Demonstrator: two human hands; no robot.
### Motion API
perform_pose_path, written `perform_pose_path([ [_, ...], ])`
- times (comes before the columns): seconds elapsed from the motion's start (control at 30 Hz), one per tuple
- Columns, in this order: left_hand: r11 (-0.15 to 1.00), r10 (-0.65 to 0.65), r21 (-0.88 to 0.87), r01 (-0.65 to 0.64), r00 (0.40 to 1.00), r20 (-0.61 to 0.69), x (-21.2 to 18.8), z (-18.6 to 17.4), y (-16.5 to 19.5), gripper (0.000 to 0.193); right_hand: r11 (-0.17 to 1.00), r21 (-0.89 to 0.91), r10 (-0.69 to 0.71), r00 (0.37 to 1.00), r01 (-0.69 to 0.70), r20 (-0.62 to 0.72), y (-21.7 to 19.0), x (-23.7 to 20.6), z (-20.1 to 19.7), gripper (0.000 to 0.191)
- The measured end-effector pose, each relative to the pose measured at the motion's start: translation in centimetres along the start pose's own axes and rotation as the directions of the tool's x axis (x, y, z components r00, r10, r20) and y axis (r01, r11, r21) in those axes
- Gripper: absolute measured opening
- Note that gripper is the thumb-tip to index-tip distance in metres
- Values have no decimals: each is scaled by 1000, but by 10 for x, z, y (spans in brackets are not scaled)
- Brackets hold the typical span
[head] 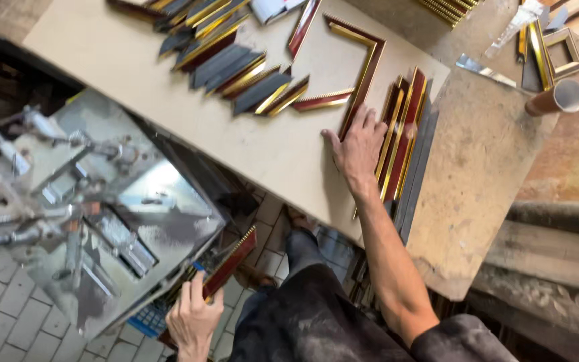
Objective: The person assembles picture frames by joining pre-cut frame pieces using a corner-joining machine. They repeatedly pick up frame pieces, align them in the machine, press the handle to join the corners, and place the completed frames on a stack.
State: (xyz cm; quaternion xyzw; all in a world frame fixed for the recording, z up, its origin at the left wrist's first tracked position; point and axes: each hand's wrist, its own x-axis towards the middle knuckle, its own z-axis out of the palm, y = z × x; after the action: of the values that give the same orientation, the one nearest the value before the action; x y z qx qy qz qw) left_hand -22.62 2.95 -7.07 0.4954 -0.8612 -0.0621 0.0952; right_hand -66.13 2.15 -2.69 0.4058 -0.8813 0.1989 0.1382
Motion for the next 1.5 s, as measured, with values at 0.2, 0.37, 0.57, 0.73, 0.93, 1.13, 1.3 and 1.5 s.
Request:
perform_pose_path([
  [0.2, 997, 55, -55, -57, 998, -41, 56, 1, 42, 26, 777, 327, 419, 829, -538, 370, 42, 33, 37, 74],
  [0.37, 987, 81, -115, -111, 968, -237, 81, -28, 62, 27, 548, 762, 375, 916, -344, 144, 11, 19, 32, 44],
  [0.57, 962, 217, -60, -265, 885, -412, 103, -78, 36, 37, 197, 740, 69, 762, -643, 644, -138, -93, 1, 33],
  [0.73, 932, 188, -249, -263, 939, -286, 40, -87, -54, 34, 70, 852, -339, 791, -519, 510, -237, -167, -30, 39],
  [0.93, 943, -94, -331, 32, 980, -173, -81, -28, -131, 36, 490, 857, -438, 895, 160, 84, -319, -158, 32, 79],
  [1.13, 879, -450, -262, 398, 873, -185, -71, -27, -205, 41, 752, 389, -631, 753, 533, 186, -345, -169, 77, 35],
  [1.3, 958, -287, 19, 287, 957, 28, -18, -24, -240, 54, 750, 516, -582, 784, 415, 215, -329, -174, 81, 27],
  [1.5, 944, -314, 1, 331, 894, -319, 27, -2, -232, 54, 763, 318, -618, 780, 563, 99, -333, -166, 77, 32],
])
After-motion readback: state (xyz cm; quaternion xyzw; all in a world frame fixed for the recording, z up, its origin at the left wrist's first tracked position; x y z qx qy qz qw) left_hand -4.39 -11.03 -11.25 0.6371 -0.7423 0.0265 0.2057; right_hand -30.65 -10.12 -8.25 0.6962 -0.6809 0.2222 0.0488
